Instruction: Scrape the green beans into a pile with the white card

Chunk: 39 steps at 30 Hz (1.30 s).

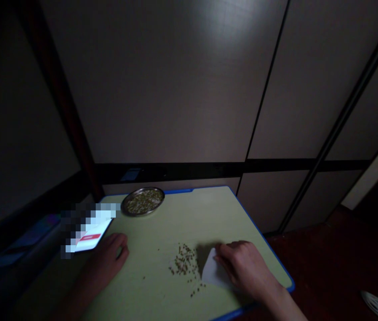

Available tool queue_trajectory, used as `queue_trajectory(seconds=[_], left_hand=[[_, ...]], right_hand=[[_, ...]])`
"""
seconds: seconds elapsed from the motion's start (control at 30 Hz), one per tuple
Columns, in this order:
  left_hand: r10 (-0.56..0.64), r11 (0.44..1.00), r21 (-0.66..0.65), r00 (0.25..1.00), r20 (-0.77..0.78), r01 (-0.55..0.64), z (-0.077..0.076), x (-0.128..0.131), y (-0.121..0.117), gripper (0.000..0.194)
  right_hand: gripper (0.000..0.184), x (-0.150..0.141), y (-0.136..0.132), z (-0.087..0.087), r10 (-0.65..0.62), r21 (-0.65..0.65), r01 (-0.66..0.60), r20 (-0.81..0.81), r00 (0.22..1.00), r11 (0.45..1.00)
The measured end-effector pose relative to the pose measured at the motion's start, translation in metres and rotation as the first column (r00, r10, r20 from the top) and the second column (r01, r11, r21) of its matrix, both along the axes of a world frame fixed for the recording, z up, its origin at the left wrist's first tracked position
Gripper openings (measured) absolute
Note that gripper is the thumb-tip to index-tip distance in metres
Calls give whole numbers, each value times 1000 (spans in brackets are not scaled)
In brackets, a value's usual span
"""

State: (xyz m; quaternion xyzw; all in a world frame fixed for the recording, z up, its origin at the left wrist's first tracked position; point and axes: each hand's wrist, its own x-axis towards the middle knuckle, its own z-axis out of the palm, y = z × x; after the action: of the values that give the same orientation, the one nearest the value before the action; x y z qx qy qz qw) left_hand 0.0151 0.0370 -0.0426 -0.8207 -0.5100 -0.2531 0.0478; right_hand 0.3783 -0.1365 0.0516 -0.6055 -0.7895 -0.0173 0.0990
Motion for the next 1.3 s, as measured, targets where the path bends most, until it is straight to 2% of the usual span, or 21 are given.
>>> queue_trajectory(seconds=[0.53, 0.93, 1.13, 1.3], left_hand=[[-34, 999, -5, 999, 38, 34, 3, 0, -2, 10], [1, 1000, -8, 1000, 0, -1, 2, 1, -2, 10], [-6, 1000, -3, 1000, -14, 6, 2, 1, -1, 10], [-8, 1000, 20, 1000, -22, 8, 2, 2, -2, 10]], right_hand=[[28, 0, 0, 0, -24, 20, 24, -11, 1000, 1000], [28, -12, -3, 2, 38, 16, -38, -14, 999, 999], [30, -6, -11, 8, -33, -7, 32, -56, 998, 999], [31, -3, -11, 3, -43, -13, 42, -67, 997, 999]])
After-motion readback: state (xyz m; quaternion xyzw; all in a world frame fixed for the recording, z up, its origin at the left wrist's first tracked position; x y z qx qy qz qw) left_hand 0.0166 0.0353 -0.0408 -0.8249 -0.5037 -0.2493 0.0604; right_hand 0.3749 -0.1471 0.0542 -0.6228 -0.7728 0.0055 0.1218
